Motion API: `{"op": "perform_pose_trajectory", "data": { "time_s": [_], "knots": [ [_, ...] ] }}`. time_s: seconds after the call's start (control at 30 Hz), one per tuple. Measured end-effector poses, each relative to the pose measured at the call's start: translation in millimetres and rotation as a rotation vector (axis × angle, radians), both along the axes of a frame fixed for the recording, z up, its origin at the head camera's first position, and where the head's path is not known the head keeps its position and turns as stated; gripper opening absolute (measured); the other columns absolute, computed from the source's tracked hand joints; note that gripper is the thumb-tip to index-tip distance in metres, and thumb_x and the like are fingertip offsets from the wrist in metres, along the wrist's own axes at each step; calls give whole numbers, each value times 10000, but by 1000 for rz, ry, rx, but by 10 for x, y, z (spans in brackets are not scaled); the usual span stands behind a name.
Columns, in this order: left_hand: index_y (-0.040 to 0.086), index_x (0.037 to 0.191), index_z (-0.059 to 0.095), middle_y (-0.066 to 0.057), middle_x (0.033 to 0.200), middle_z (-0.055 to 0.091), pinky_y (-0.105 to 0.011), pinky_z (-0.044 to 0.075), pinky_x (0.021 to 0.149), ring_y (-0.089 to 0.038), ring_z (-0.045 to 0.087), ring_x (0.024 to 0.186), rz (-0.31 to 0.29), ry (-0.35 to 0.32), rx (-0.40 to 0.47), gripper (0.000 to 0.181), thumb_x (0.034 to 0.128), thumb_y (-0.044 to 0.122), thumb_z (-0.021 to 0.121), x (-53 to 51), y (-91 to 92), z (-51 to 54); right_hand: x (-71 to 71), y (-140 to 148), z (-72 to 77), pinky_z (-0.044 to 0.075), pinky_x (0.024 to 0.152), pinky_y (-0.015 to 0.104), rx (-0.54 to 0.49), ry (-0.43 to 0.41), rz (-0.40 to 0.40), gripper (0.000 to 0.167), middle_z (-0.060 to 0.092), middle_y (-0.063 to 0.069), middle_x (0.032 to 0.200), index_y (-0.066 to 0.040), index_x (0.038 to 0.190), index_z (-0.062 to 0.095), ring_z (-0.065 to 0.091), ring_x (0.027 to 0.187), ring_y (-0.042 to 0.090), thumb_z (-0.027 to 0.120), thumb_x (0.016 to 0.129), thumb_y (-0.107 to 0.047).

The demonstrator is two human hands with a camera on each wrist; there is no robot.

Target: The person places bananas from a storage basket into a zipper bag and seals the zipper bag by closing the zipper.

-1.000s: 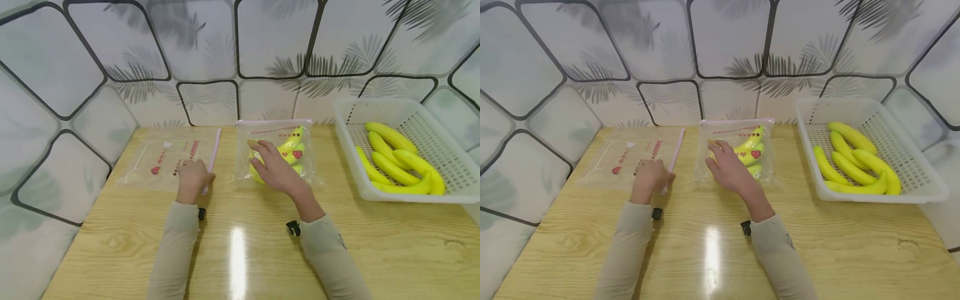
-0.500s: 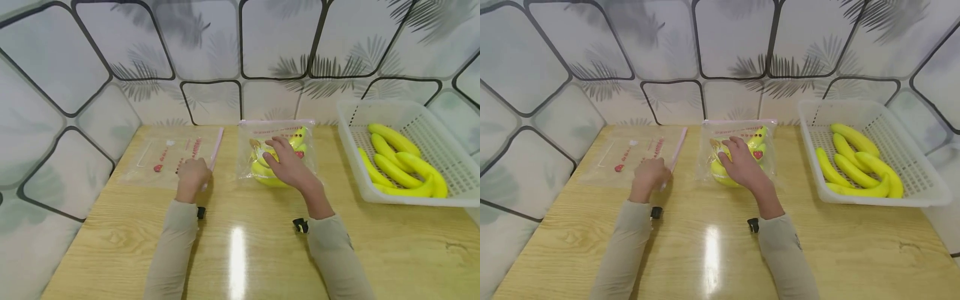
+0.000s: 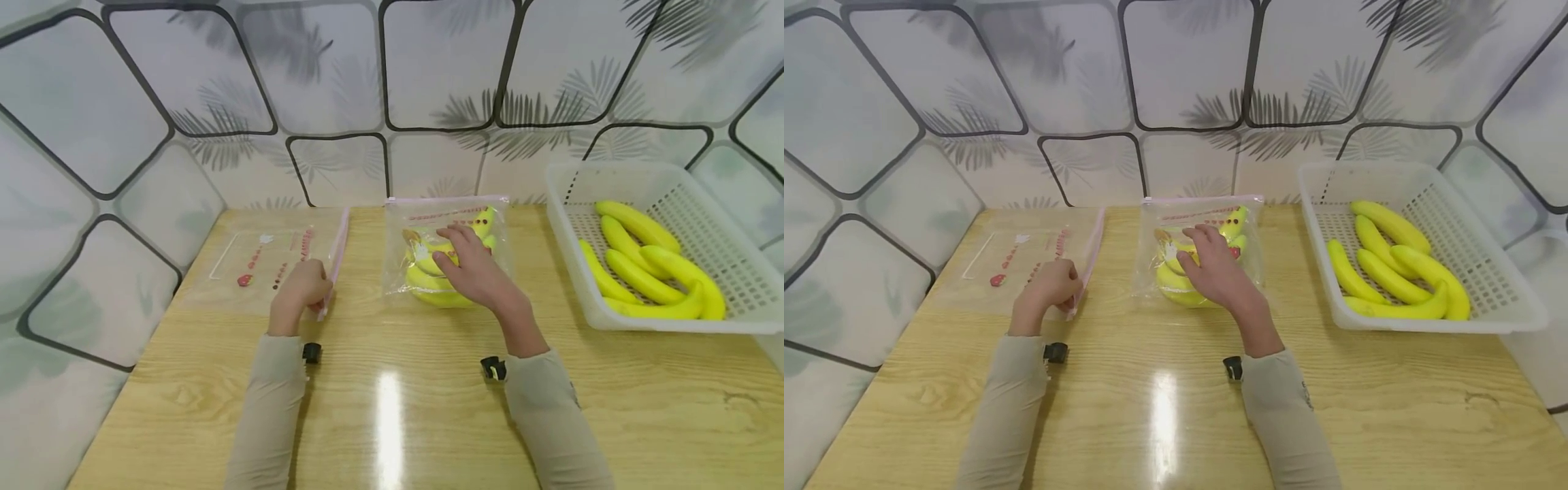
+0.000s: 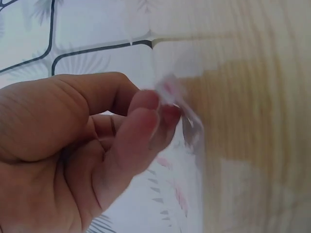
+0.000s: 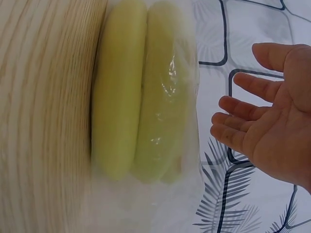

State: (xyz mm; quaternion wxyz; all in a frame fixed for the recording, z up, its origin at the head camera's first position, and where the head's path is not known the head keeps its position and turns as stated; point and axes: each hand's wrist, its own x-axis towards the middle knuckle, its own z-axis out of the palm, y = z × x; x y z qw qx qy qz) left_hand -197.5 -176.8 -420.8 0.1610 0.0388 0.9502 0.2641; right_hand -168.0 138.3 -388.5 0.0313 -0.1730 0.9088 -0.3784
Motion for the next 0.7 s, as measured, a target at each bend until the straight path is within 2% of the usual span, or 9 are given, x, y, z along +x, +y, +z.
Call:
{"op": "perform_pose_trajectory", "data": {
  "time_s": [0.1, 0.23, 0.43, 0.57, 0.7],
  "knots": [
    [8, 754, 524, -82, 537, 592, -247, 500, 453, -164, 603, 460, 3, 14, 31, 121, 859, -6, 467, -15, -19, 5, -6, 1, 1, 226, 1174, 590, 5, 1, -3, 526, 208, 203, 1602, -16, 1502, 348, 171, 1495, 357, 472, 1053, -260],
    [-17, 893, 478, -94, 576, 616, -247, 511, 466, -160, 622, 474, -14, 65, 111, 21, 900, -1, 467, -24, -8, 25, -9, -4, -5, 240, 1173, 576, 7, 13, -2, 523, 235, 213, 1586, 3, 1491, 355, 189, 1488, 362, 483, 1047, -241],
    [-24, 1014, 490, -141, 684, 665, -311, 555, 504, -174, 635, 500, -11, 128, 243, 90, 932, 5, 465, -22, 51, 73, -5, -3, -16, 253, 1170, 570, 13, 14, -5, 525, 243, 212, 1578, 5, 1489, 352, 202, 1480, 369, 485, 1045, -241],
    [-28, 1040, 505, -164, 741, 662, -383, 599, 550, -184, 643, 514, -3, 136, 331, 103, 949, 8, 473, -16, 100, 93, -7, -30, -19, 268, 1164, 564, 11, 17, -3, 518, 267, 203, 1564, 3, 1483, 362, 234, 1465, 367, 496, 1041, -232],
    [-45, 1043, 522, -160, 705, 662, -363, 598, 533, -190, 646, 512, -4, 138, 407, 116, 941, -3, 486, 1, 156, 95, -5, -86, -30, 310, 1146, 547, 8, 25, 9, 503, 317, 190, 1529, 4, 1467, 388, 301, 1426, 359, 512, 1033, -219]
  ]
}}
